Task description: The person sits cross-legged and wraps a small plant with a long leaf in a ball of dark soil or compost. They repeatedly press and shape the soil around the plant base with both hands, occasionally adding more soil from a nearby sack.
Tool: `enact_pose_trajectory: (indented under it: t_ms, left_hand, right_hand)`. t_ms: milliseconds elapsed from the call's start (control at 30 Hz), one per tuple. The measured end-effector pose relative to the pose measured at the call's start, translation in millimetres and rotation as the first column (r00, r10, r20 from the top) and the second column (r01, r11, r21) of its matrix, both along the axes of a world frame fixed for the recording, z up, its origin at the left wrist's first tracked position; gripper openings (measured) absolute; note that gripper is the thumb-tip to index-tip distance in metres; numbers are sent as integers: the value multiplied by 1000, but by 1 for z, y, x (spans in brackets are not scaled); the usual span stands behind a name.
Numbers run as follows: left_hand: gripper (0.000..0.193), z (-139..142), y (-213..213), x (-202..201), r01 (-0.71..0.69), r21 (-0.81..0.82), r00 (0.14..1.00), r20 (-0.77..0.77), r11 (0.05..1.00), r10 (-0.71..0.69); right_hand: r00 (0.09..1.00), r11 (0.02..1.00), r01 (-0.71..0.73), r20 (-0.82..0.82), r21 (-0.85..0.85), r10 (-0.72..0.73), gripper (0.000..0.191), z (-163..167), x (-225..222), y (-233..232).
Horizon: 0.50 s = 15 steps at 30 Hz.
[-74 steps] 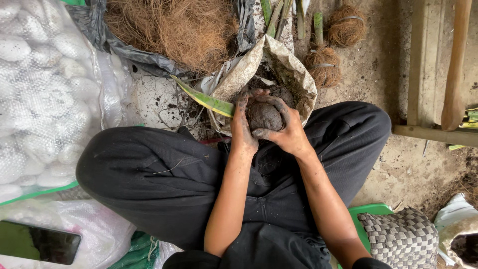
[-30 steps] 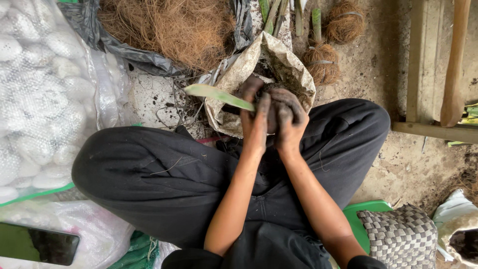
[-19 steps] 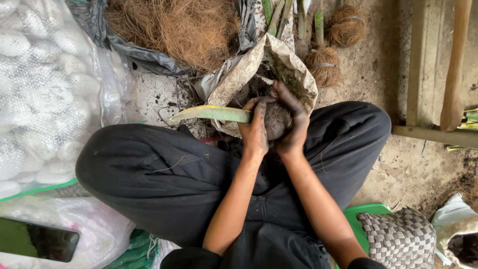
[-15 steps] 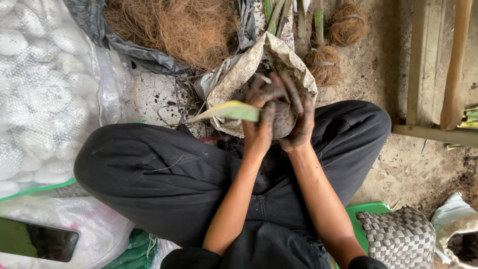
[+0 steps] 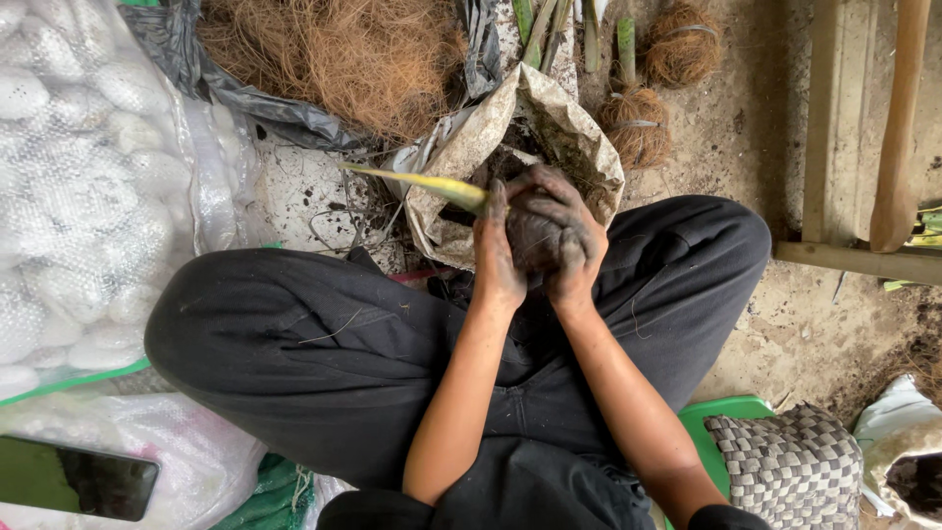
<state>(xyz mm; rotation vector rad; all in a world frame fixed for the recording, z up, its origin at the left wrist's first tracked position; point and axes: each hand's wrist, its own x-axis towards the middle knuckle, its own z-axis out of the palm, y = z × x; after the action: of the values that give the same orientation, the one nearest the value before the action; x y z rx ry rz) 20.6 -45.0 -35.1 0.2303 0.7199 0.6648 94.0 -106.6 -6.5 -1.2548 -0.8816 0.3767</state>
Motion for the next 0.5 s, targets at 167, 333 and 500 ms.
enact_pose_trajectory:
  t_ms: [167,333,500]
  left_hand:
    - [46,-35,-14,5,-74,152,992,-85,986,88]
    - [41,-37,-12,4,-39,40,994,-104,998,43]
    - [16,9,-10,4,215,797,939,-328,565,105]
  right_hand:
    - [928,957,259,308,-134,-208,67,5,-10,7]
    - [959,994,-42,-284,-96,13,80,16,-2,2]
    - [884,974,-76,-467,-212,-32,85,27,4,6]
